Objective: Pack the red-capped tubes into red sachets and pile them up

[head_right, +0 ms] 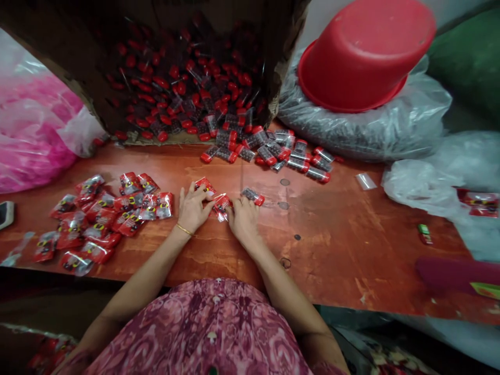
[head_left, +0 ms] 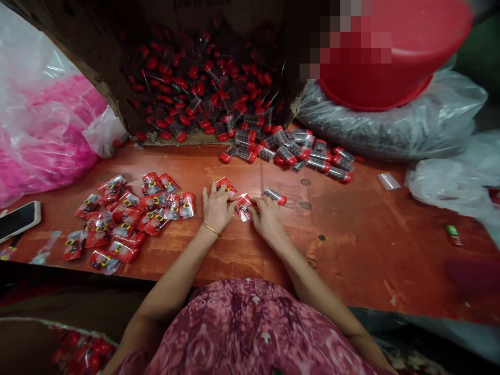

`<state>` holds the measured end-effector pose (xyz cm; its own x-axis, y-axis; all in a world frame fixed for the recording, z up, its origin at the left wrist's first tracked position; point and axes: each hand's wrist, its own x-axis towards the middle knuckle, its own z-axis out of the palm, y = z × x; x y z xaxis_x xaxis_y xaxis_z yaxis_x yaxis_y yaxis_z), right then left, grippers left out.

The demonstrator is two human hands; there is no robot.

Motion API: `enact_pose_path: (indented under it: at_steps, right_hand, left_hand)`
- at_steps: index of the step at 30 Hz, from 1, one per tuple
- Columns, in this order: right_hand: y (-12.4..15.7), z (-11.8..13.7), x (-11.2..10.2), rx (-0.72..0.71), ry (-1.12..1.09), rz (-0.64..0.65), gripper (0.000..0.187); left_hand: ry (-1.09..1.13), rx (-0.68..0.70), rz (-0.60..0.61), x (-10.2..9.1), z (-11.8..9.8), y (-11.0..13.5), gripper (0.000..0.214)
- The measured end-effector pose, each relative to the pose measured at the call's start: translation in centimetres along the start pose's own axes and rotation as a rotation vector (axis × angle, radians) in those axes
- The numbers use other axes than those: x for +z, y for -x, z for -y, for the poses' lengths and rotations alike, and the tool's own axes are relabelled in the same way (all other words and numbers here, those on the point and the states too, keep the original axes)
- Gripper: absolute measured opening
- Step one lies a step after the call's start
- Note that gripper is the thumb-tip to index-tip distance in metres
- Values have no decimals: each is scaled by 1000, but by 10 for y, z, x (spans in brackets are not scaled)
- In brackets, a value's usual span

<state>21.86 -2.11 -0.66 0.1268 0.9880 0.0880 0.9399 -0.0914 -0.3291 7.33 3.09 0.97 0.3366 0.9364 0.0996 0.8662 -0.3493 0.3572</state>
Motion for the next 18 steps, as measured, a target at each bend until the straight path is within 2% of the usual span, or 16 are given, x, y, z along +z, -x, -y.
enact_pose_path:
  at_steps: [4, 7, 10, 13, 18]
  right_hand:
    - [-5, -11, 10, -65, -129, -74, 25]
    - [-10, -18, 11, -116, -202, -81, 25]
    - [-12, -27, 7, -164, -315, -69, 25]
    - [-9, -34, 3, -175, -396, -71, 22]
    - [-4, -34, 5, -176, -364, -122, 24]
  left_hand:
    - [10, 36, -128, 4, -10, 5, 35]
    - [32, 116, -65, 9, -19, 7, 31]
    - [49, 104, 2, 12, -21, 4, 23]
    - [60, 92, 10, 11, -19, 0, 18]
    - [105, 150, -35, 13, -17, -3, 18]
